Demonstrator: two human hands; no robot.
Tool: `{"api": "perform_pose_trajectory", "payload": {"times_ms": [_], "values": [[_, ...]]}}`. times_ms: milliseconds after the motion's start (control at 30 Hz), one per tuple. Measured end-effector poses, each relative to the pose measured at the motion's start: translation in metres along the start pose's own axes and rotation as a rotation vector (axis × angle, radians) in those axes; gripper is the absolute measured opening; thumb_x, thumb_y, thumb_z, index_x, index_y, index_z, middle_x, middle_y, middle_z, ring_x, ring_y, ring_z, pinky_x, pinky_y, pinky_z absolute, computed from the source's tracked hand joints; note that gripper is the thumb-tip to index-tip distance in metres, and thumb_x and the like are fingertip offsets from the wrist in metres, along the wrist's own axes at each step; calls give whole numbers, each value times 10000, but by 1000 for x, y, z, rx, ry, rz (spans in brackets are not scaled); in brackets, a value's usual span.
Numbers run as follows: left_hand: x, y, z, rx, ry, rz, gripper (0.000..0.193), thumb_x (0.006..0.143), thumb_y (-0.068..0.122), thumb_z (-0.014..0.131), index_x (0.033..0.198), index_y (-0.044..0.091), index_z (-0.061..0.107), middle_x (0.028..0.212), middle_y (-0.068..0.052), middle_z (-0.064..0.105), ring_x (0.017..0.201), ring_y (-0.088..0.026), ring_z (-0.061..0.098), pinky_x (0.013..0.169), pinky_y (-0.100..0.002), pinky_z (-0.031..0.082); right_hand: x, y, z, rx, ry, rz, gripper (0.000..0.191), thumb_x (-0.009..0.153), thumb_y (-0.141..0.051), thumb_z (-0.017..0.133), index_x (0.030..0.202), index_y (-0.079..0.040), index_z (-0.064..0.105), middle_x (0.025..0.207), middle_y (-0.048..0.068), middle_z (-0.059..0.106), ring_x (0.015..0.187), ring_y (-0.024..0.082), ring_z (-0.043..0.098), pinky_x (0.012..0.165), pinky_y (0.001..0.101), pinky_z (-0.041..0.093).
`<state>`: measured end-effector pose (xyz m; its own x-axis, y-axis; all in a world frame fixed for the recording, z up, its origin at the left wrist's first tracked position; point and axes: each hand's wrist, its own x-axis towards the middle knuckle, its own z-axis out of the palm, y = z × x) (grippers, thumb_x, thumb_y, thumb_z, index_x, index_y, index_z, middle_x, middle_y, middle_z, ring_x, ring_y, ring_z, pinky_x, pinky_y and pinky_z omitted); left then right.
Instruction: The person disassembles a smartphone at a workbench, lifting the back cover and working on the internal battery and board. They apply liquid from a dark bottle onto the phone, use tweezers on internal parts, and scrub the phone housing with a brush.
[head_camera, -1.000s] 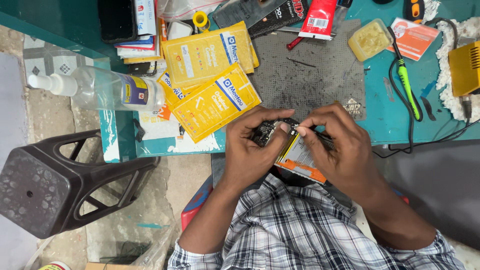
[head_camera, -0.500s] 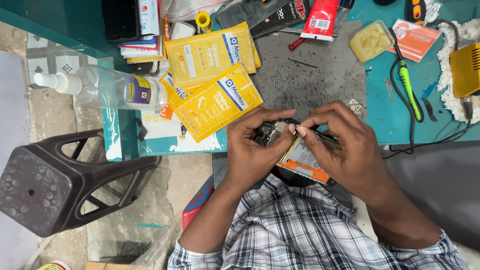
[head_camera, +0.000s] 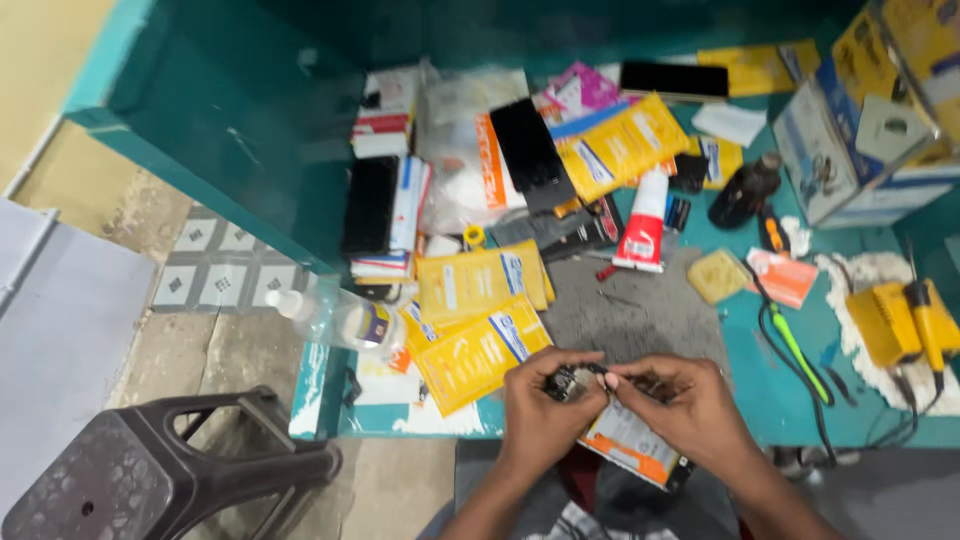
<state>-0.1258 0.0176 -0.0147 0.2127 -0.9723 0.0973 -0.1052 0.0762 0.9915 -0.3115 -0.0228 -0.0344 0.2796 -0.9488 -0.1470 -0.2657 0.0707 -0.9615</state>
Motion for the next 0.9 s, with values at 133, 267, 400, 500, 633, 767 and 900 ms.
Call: {"api": "perform_pose_trajectory", "payload": {"times_ms": [133, 267, 400, 500, 633, 767, 900], "values": [[11, -20, 5, -139, -19, -4, 234, 793, 87, 845, 1008, 21, 779, 924, -60, 770, 833, -57, 691, 738, -233, 569, 17, 27, -6, 24, -24, -1, 187, 830, -54, 782, 998, 21, 816, 809, 31, 818, 689, 32, 677, 599, 206, 536], [27, -35, 6, -134, -43, -44, 234, 789, 106, 848, 1004, 29, 793, 872, -47, 766, 792, -53, 691, 725, -231, 569, 35, 52, -15, -60, 18, 71, 175, 860, -55, 802, 1013, 27, 828, 779, 71, 777, 637, 66, 616, 549, 237, 471], [42, -48, 7, -244, -90, -53, 230, 827, 139, 856, 1017, 31, 783, 825, -32, 738, 756, -43, 658, 713, -228, 551, 52, 68, -24, -130, 50, 86, 196, 892, -13, 814, 1077, 52, 826, 777, 162, 694, 624, 125, 547, 527, 286, 392], [53, -61, 7, -259, -82, -26, 242, 815, 144, 871, 1011, 32, 783, 829, -27, 735, 758, -36, 654, 693, -232, 547, 65, 73, -21, -8, 70, 65, 176, 839, 25, 781, 998, 90, 819, 829, 149, 782, 708, 121, 666, 621, 266, 507], [57, -82, 5, -317, -91, -2, 230, 854, 137, 860, 1034, 19, 779, 834, -42, 724, 777, -39, 633, 699, -237, 534, 77, 73, -18, -1, 69, 55, 151, 823, 60, 761, 948, 122, 818, 873, 158, 836, 803, 140, 743, 716, 272, 584], [59, -95, 8, -376, -103, -72, 220, 857, 127, 842, 1043, 23, 785, 834, -48, 723, 778, -39, 611, 689, -243, 524, 90, 75, -20, -14, 54, 119, 162, 813, 73, 755, 953, 126, 818, 901, 183, 845, 839, 166, 761, 752, 300, 604], [63, -103, 10, -422, -77, -58, 208, 833, 98, 826, 1024, 26, 787, 912, -53, 753, 866, -54, 680, 774, -250, 559, 100, 78, -22, 9, -10, 154, 157, 797, 81, 760, 947, 110, 793, 892, 201, 859, 840, 184, 777, 763, 320, 621]]}}
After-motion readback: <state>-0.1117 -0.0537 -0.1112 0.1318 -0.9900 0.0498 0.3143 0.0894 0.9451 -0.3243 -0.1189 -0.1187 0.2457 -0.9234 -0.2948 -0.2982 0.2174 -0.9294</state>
